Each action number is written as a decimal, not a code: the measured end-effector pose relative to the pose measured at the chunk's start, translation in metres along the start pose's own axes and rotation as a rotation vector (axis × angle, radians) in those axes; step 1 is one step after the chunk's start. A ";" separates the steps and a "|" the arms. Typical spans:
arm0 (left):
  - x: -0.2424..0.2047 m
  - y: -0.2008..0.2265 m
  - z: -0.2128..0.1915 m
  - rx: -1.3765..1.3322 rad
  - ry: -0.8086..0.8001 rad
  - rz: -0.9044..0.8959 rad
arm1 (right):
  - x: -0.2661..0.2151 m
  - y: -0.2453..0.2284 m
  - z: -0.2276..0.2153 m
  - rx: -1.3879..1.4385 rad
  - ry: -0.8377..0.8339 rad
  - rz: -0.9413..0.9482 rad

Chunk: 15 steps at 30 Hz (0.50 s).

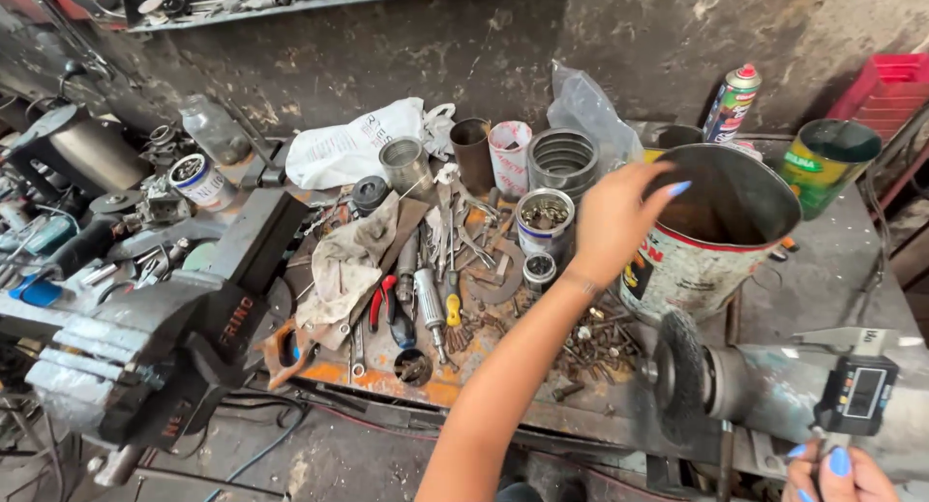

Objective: The person picks up small metal screws from a cluttered workbench, measures them with a digital caliper, and places them into a large metal can. The person repeats this process for several screws, occasionally picking up and measuring other small metal parts.

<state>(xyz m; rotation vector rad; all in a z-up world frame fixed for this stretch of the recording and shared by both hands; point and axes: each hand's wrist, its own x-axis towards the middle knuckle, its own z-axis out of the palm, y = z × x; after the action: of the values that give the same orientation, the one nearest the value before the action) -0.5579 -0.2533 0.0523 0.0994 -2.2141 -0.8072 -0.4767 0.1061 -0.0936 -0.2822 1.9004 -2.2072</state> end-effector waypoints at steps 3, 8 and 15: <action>-0.050 -0.032 -0.024 0.052 0.074 -0.090 | 0.006 -0.007 0.010 -0.042 -0.005 -0.094; -0.125 -0.132 0.019 0.056 -0.186 -0.178 | 0.013 -0.016 0.027 -0.065 0.042 -0.086; -0.129 -0.168 0.094 0.466 -0.761 0.104 | 0.003 -0.004 0.044 -0.094 0.083 -0.118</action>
<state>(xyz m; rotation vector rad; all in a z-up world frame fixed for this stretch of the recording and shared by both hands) -0.5605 -0.2980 -0.1749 -0.1203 -3.0647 -0.2602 -0.4671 0.0638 -0.0833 -0.3312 2.0853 -2.2393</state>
